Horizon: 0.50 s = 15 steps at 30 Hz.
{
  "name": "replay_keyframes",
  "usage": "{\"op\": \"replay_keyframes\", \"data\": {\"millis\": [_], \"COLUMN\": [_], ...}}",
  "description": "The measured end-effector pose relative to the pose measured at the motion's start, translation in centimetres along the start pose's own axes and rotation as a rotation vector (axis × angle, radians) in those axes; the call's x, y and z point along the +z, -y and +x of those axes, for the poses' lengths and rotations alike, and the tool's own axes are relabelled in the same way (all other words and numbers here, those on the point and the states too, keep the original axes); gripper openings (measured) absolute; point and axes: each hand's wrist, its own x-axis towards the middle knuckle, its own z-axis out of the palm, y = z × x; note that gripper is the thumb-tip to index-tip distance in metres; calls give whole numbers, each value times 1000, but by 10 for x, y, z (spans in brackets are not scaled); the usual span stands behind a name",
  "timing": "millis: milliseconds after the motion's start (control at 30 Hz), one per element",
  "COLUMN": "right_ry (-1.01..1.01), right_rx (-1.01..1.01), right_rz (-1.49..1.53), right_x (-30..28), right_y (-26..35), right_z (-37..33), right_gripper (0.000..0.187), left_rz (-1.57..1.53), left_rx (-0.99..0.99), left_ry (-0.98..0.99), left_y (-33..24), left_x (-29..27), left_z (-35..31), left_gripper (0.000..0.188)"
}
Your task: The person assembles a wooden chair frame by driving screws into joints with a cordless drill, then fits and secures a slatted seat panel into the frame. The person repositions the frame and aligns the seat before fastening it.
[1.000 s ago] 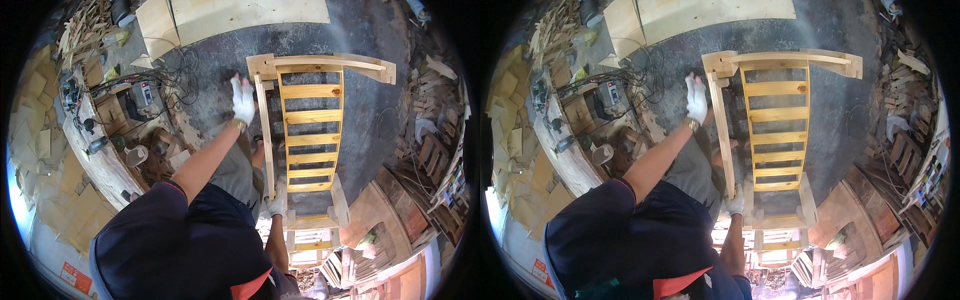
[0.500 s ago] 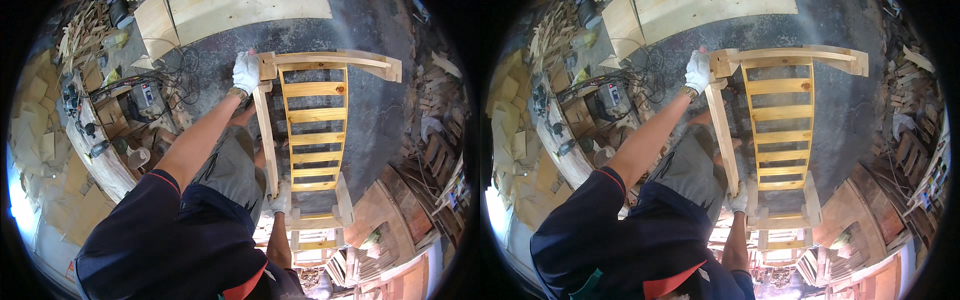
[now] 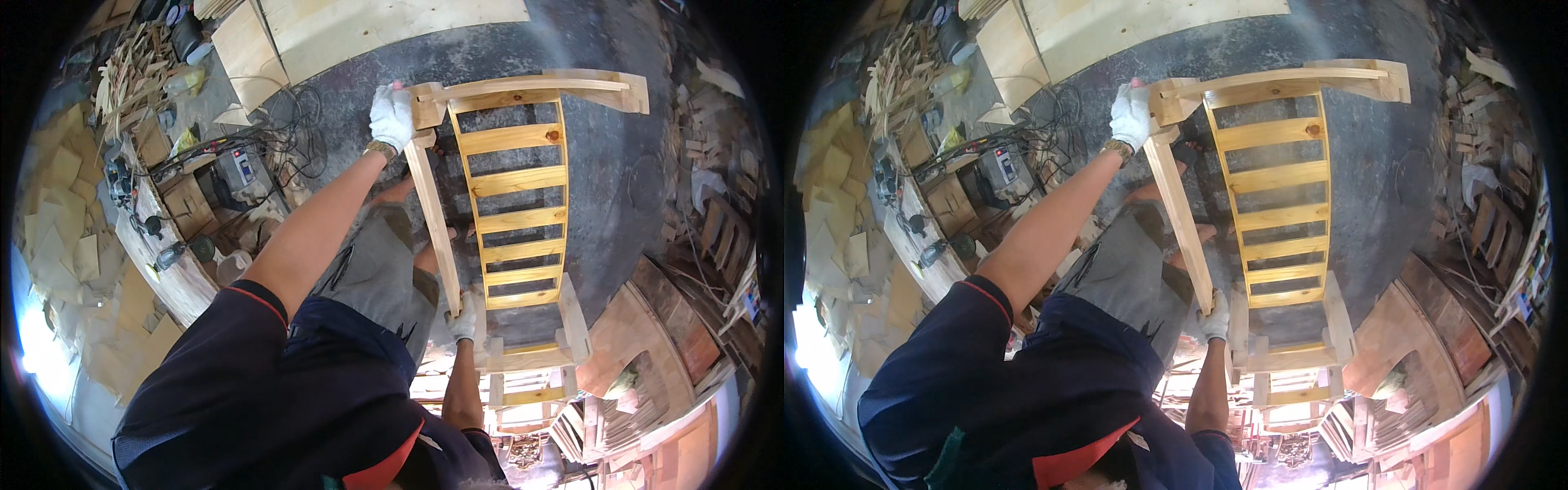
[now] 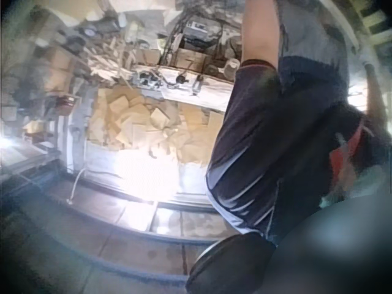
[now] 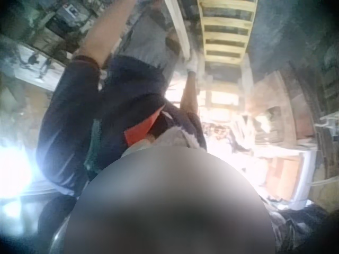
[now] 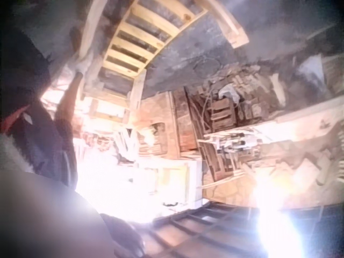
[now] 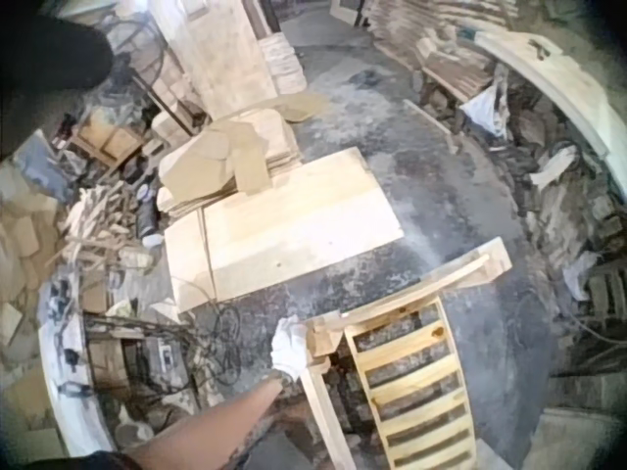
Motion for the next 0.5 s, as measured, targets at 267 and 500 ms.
{"op": "replay_keyframes", "data": {"millis": [267, 500], "right_ry": [-164, -153], "right_rx": [-28, -55], "right_rz": [-91, -38], "right_x": [21, 16], "right_y": [-14, -9], "right_z": [-3, 0], "right_gripper": [55, 58], "left_rz": [-8, 104], "left_rx": [20, 110], "left_ry": [42, 41], "left_y": [13, 9], "left_x": [-4, -1], "left_z": [1, 6], "left_gripper": [45, 47]}}
